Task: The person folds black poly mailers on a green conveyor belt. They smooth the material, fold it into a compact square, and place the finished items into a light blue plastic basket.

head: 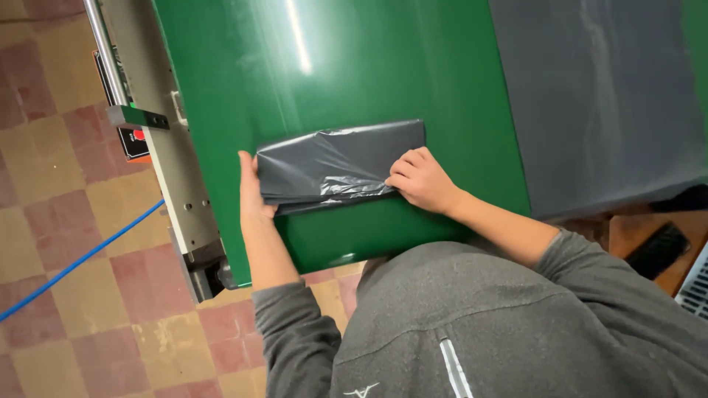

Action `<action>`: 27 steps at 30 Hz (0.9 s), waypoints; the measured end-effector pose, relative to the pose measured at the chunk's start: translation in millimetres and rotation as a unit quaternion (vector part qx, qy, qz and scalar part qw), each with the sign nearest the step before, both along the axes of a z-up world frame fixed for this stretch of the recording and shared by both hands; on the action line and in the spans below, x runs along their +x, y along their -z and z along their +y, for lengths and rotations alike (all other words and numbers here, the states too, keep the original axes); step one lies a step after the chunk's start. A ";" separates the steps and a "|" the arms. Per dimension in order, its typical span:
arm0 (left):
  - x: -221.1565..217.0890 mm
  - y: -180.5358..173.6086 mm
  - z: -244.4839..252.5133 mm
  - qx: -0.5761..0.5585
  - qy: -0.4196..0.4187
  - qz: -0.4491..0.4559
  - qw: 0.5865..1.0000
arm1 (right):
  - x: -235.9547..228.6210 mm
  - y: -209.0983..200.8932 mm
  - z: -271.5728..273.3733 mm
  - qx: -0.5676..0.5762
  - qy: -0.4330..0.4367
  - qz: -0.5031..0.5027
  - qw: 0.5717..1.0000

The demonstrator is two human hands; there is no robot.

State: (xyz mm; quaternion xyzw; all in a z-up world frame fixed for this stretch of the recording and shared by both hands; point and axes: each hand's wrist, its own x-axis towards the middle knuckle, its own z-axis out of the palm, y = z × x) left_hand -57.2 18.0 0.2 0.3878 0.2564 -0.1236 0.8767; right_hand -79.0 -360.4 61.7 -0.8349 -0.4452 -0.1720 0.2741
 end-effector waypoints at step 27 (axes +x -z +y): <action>81.8 -10.8 -112.7 0.372 0.332 -0.082 0.863 | 23.6 74.6 2.4 0.418 0.167 0.688 0.570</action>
